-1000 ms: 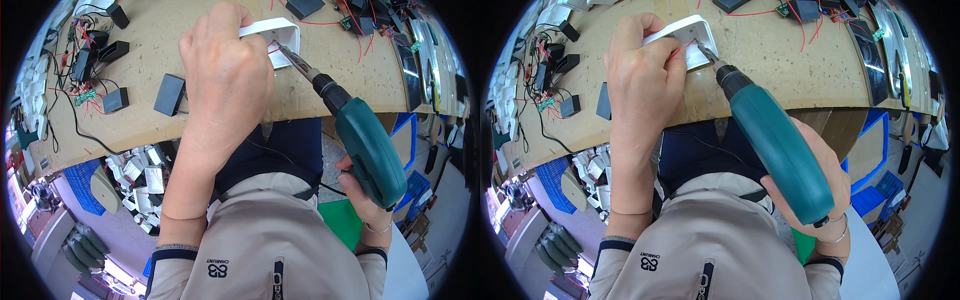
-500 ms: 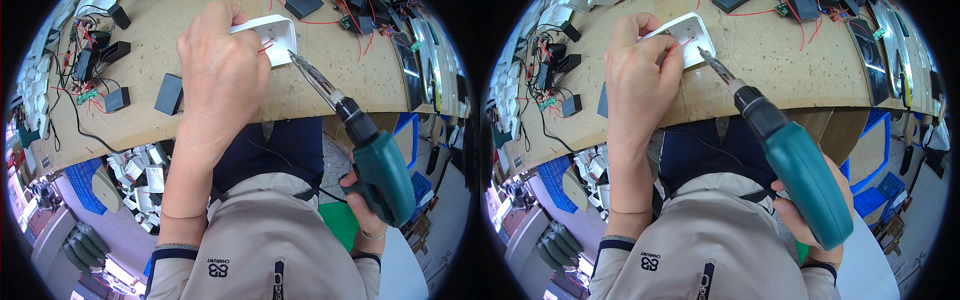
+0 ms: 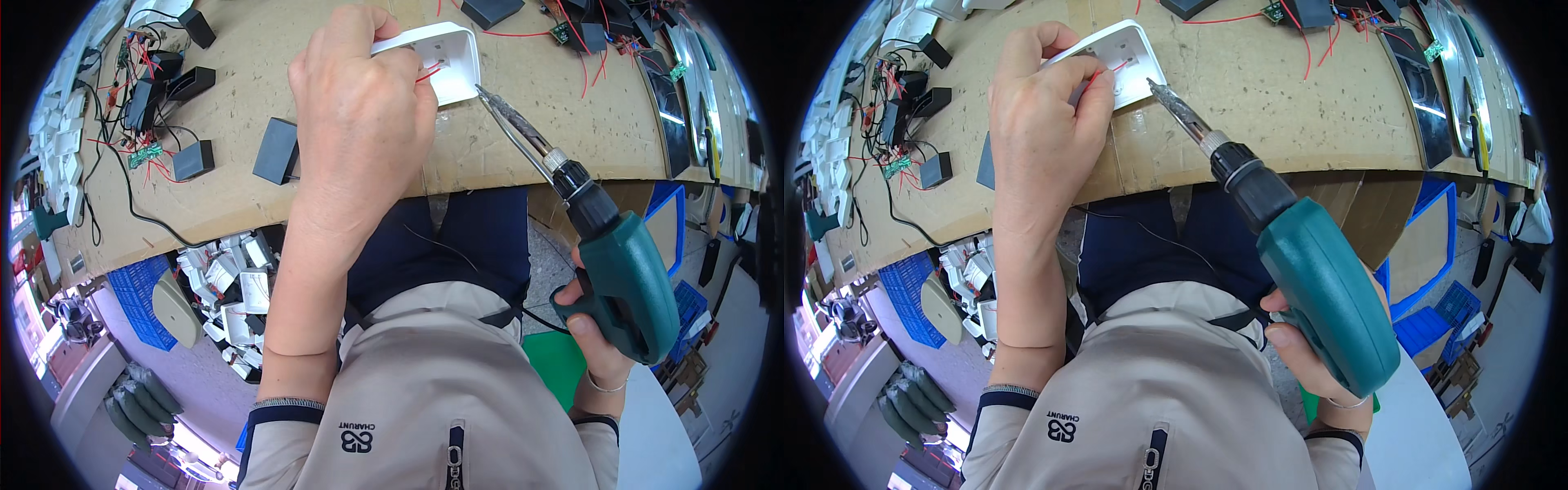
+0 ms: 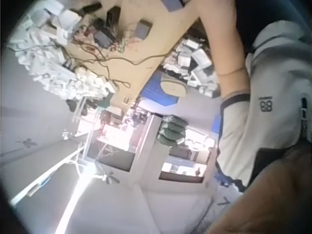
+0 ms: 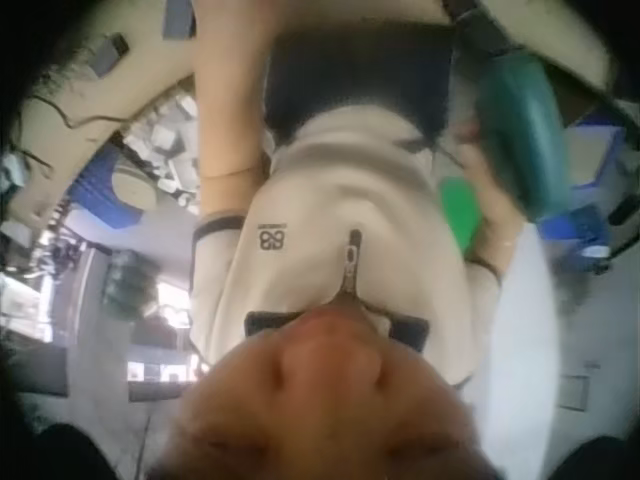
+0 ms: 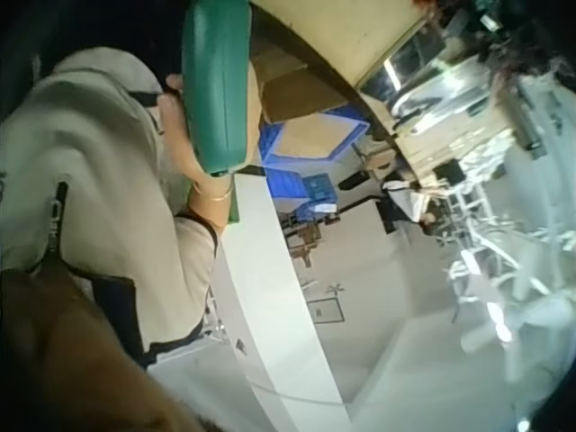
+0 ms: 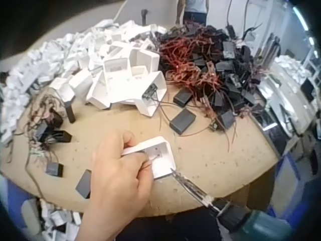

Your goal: Soldering wires into small white plastic enclosures for electronic component assembly.

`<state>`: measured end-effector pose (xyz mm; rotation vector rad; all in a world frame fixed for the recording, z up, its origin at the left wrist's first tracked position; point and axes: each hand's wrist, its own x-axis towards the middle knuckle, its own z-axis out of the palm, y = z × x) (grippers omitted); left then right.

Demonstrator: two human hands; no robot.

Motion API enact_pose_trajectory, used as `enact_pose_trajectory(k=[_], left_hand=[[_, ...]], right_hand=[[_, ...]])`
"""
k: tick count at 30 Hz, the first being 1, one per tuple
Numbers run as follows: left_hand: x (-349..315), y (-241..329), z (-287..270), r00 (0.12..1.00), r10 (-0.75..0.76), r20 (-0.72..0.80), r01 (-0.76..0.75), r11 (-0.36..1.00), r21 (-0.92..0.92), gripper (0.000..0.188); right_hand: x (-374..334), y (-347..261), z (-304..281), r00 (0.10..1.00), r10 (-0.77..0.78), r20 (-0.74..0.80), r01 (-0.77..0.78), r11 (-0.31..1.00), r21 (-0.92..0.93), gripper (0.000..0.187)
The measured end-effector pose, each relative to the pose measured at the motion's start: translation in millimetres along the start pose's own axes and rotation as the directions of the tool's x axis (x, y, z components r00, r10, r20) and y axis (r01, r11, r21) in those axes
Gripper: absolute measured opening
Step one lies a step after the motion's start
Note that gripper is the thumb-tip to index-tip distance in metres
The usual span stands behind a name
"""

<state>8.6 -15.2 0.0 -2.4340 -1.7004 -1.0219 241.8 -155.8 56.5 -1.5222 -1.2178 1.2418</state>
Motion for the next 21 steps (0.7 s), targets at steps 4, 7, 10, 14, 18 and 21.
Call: enact_pose_trajectory(k=[4,7,10,14,18,21], left_hand=[[-1,-1,0,1.000,-0.005,-0.019,0.005,1.000,-0.001,0.011],[-2,-2,1,1.000,0.007,-0.030,-0.006,1.000,0.002,0.011],[-2,-1,2,0.999,0.013,-0.042,-0.012,1.000,0.019,0.010],[-2,-1,3,0.998,0.029,-0.056,-0.026,0.999,0.043,0.010],[-2,0,3,0.997,0.042,-0.061,-0.039,0.998,0.047,0.009],[-3,0,3,0.997,0.043,-0.067,-0.040,0.998,0.047,0.009]], right_hand=[[1,4,-2,1.000,0.009,0.026,-0.009,1.000,0.003,0.049],[3,4,1,0.999,-0.034,0.033,0.035,0.999,-0.028,0.049],[4,12,-8,0.991,-0.066,0.116,0.070,0.997,-0.027,0.058],[13,13,-9,0.967,-0.087,0.238,0.100,0.994,-0.043,0.065],[16,7,6,0.997,-0.017,0.073,0.015,0.999,0.029,0.057],[19,7,6,0.992,-0.015,0.126,0.017,1.000,-0.016,0.061]])
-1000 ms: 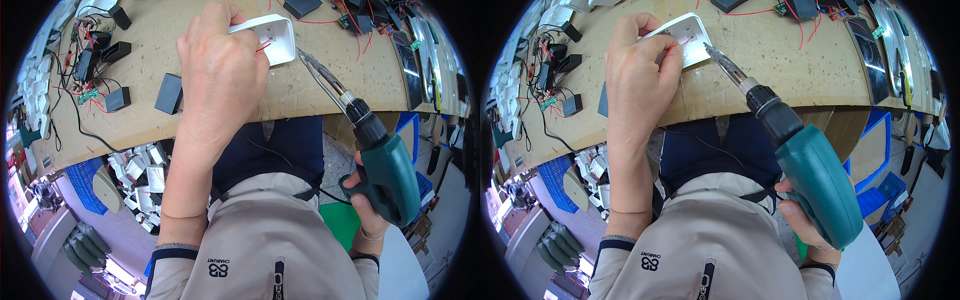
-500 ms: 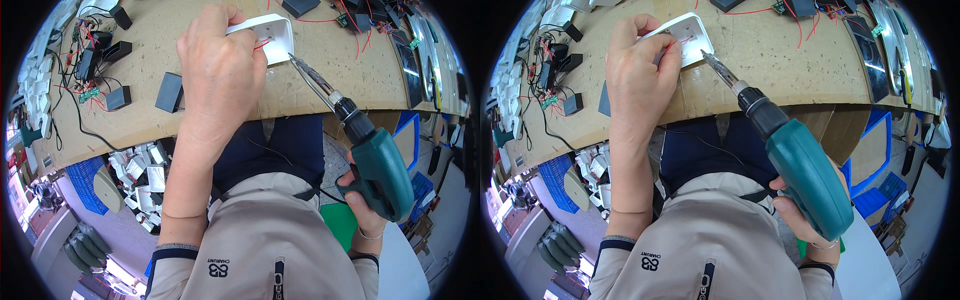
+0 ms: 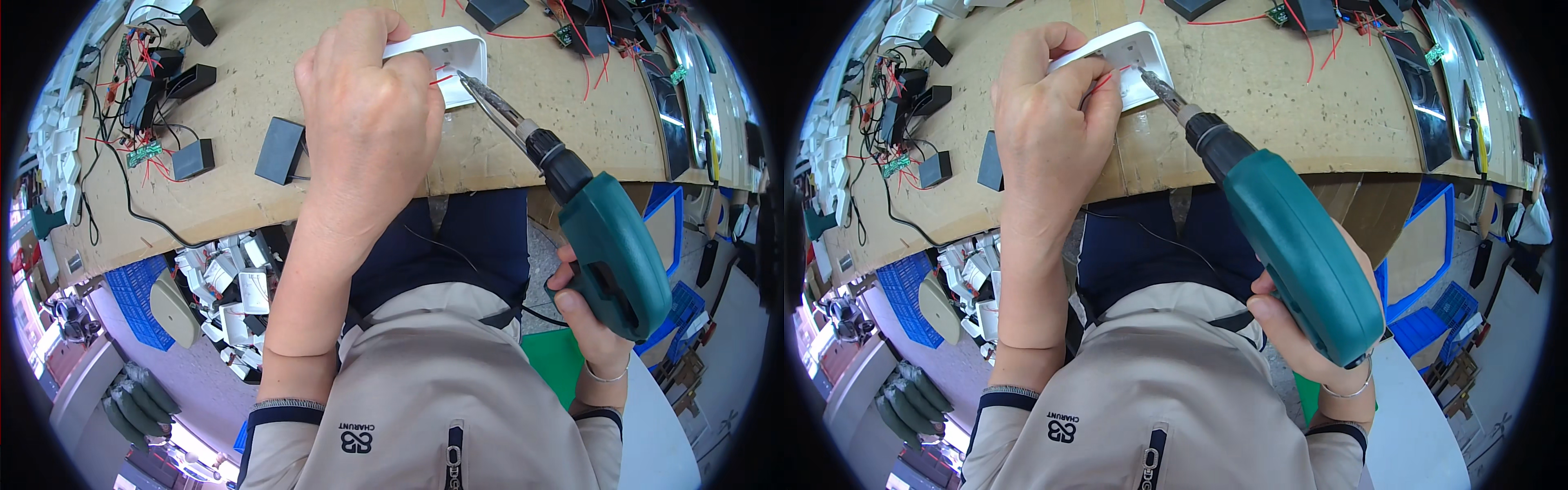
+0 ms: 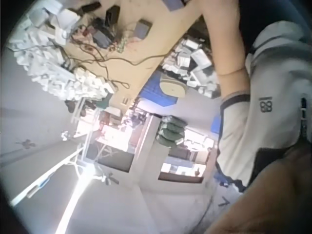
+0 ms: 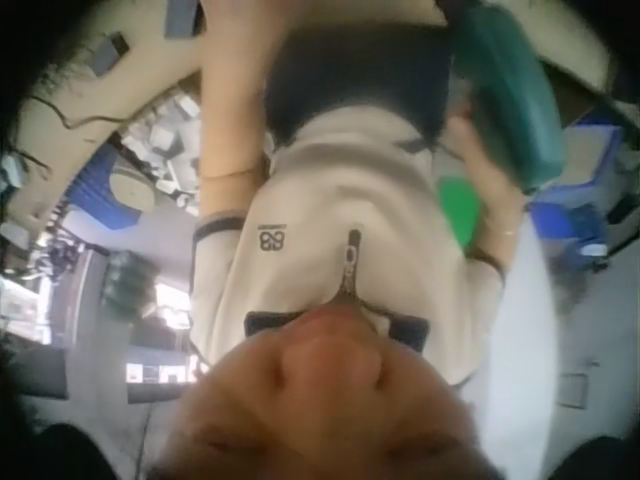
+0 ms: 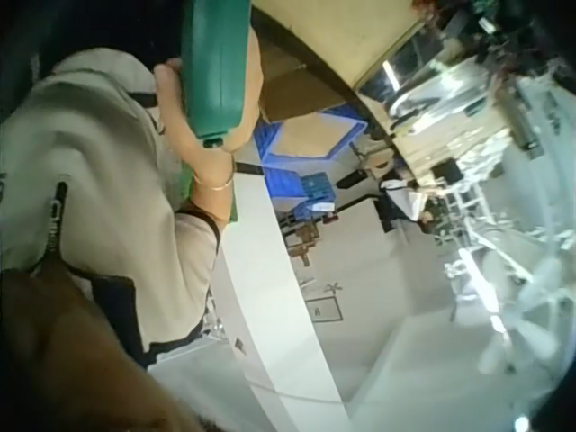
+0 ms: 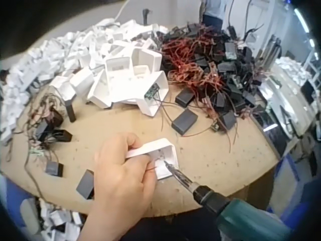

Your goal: Soldering wires into small white plastic enclosures for electronic component assembly.

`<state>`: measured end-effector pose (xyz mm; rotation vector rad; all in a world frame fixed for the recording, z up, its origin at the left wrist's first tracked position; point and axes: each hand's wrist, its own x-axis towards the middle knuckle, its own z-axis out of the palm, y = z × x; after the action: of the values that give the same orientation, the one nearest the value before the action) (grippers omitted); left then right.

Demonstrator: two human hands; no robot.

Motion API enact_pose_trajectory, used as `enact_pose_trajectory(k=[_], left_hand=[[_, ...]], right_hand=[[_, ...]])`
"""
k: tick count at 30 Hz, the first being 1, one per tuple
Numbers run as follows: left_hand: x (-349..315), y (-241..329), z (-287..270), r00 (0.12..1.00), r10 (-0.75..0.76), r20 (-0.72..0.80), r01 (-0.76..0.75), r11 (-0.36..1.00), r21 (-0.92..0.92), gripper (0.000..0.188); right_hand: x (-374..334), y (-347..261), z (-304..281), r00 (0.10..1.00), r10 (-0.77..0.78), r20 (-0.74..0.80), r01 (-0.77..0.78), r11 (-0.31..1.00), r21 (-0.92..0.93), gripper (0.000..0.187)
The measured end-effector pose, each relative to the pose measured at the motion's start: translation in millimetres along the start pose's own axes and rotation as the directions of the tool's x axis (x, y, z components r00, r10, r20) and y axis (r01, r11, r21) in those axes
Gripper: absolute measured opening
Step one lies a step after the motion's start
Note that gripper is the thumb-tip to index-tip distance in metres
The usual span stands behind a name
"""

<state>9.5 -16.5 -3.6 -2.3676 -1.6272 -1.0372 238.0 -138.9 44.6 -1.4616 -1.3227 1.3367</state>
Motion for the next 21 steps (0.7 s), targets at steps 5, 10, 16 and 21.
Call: enact_pose_trajectory(k=[5,10,16,21], left_hand=[[-0.1,0.4,0.0,1.000,0.004,-0.004,-0.004,1.000,0.001,0.009],[0.9,1.2,-1.4,1.000,0.002,0.012,-0.002,1.000,0.004,0.009],[0.2,1.1,0.3,1.000,-0.014,0.008,0.014,1.000,-0.011,0.009],[1.0,1.6,-0.4,1.000,-0.009,0.014,0.009,1.000,0.004,0.009]], right_hand=[[1.4,4.1,0.9,0.997,-0.076,-0.028,0.074,0.996,-0.055,0.062],[3.3,5.8,4.0,0.995,-0.076,-0.063,0.073,0.996,-0.045,0.063],[6.4,4.1,4.0,0.996,-0.083,-0.032,0.080,0.992,-0.093,0.063],[9.7,2.4,1.9,0.995,-0.103,0.001,0.102,0.984,-0.146,0.062]])
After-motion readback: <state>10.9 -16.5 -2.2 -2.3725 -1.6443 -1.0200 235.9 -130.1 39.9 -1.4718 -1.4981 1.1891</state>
